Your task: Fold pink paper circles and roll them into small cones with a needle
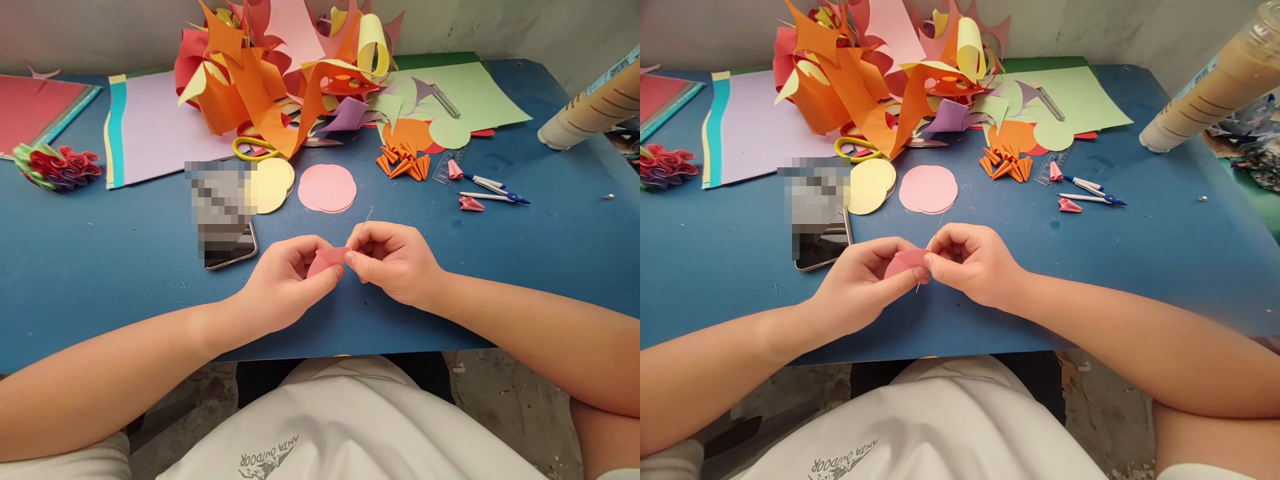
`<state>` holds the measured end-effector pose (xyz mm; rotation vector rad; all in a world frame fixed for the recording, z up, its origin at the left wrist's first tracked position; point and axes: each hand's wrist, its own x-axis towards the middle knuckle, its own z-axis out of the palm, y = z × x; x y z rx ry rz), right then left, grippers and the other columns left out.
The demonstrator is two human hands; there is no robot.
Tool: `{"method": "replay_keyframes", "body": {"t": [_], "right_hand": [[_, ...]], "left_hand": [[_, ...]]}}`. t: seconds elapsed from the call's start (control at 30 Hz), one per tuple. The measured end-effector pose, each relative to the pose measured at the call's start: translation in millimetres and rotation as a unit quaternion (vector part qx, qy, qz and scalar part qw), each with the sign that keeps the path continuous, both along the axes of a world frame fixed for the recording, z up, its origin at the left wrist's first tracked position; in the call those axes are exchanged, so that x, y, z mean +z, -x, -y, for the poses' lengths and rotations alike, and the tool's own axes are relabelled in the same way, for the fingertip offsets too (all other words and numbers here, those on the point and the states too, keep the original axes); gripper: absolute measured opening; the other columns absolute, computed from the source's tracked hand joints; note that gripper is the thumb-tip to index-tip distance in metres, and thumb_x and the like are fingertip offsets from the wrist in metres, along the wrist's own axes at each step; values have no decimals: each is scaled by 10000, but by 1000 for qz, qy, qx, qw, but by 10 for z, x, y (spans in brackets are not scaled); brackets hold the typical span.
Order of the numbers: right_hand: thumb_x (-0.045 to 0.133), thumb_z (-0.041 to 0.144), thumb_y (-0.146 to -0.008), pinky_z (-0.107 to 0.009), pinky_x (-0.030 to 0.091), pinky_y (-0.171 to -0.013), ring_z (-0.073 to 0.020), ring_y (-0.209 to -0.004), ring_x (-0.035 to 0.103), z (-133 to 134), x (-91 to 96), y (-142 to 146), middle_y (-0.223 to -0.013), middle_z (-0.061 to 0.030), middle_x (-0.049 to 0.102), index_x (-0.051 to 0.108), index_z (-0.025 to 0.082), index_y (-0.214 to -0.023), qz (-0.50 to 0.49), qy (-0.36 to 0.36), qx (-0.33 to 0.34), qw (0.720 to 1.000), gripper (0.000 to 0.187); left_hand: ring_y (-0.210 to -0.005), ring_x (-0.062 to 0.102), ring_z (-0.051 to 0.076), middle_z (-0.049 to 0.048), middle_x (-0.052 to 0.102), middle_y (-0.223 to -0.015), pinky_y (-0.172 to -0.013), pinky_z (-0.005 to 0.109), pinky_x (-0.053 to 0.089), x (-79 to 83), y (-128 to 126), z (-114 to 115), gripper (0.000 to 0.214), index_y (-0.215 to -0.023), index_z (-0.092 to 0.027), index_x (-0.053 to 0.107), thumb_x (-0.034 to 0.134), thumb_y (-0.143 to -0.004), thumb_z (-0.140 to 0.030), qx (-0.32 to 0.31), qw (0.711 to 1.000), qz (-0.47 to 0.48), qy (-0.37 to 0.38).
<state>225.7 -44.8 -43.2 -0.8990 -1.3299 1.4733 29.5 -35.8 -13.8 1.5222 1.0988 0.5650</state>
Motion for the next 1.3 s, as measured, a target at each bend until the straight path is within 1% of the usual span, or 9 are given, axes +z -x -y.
{"method": "replay_keyframes", "body": {"t": [0.13, 0.2, 0.37, 0.53, 0.77, 0.97, 1.1, 1.2, 1.3], "right_hand": [[745, 137, -872, -189, 499, -526, -72, -576, 603, 2, 5, -11, -723, 7, 712, 725, 160, -835, 13, -38, 18, 999, 48], [773, 176, -869, -198, 507, -514, -79, -561, 604, 5, 8, -21, -723, 0, 717, 735, 160, -845, 26, -22, 19, 999, 48], [885, 258, -789, -201, 497, -472, -82, -519, 586, 8, 3, -39, -697, 9, 699, 750, 166, -842, 36, 42, 7, 998, 172], [903, 264, -767, -193, 481, -461, -75, -505, 569, 10, 2, -33, -666, 21, 680, 738, 167, -808, 10, 59, 10, 998, 196], [881, 318, -790, -205, 463, -444, -71, -491, 543, 7, 35, -33, -672, 6, 680, 687, 163, -769, -12, 40, 36, 998, 249], [928, 299, -738, -208, 449, -435, -72, -471, 529, 14, 42, -42, -624, 27, 640, 654, 170, -733, -15, 32, 43, 998, 303], [881, 264, -788, -207, 432, -434, -73, -474, 517, 28, 24, -46, -596, 37, 606, 640, 178, -739, -6, 18, 39, 999, 261], [805, 261, -859, -206, 419, -439, -71, -486, 503, 34, 10, -41, -599, 34, 591, 629, 181, -746, 0, 7, 34, 999, 224], [801, 291, -860, -209, 418, -446, -70, -497, 495, 33, 3, -34, -621, 27, 601, 621, 181, -739, 3, 7, 28, 1000, 243]], "left_hand": [[-603, 452, 96, -9, 583, -661, -513, 207, 369, -4, 9, -17, 201, -793, -141, 707, 718, -821, -340, 10, 1000, -7, 10], [-600, 448, 94, -12, 579, -657, -512, 205, 367, -8, 7, -27, 209, -776, -146, 687, 712, -826, -347, 10, 1000, -5, 7], [-591, 436, 87, -25, 552, -650, -511, 203, 354, -3, 8, -16, 177, -757, -147, 663, 712, -830, -301, -1, 1000, 8, -14], [-594, 432, 92, -15, 560, -653, -511, 214, 353, 22, 18, 18, 172, -762, -142, 693, 717, -838, -294, -10, 1000, 11, -8], [-592, 426, 90, -14, 560, -653, -508, 222, 353, 62, 16, 30, 146, -752, -146, 690, 711, -843, -258, -21, 999, 26, -13], [-566, 372, 77, -32, 492, -623, -491, 224, 319, 56, 12, 22, 195, -730, -149, 658, 700, -872, -277, -33, 998, 51, -7], [-581, 381, 80, -35, 486, -634, -504, 220, 334, 37, 12, 14, 195, -725, -155, 638, 707, -871, -263, -35, 998, 52, -15], [-608, 419, 83, -25, 541, -682, -530, 215, 367, 22, 16, 13, 137, -771, -155, 652, 715, -863, -235, -38, 997, 57, -21], [-614, 423, 86, -23, 540, -685, -538, 217, 377, 19, 20, 16, 129, -779, -153, 662, 713, -863, -237, -35, 998, 55, -23]]}}
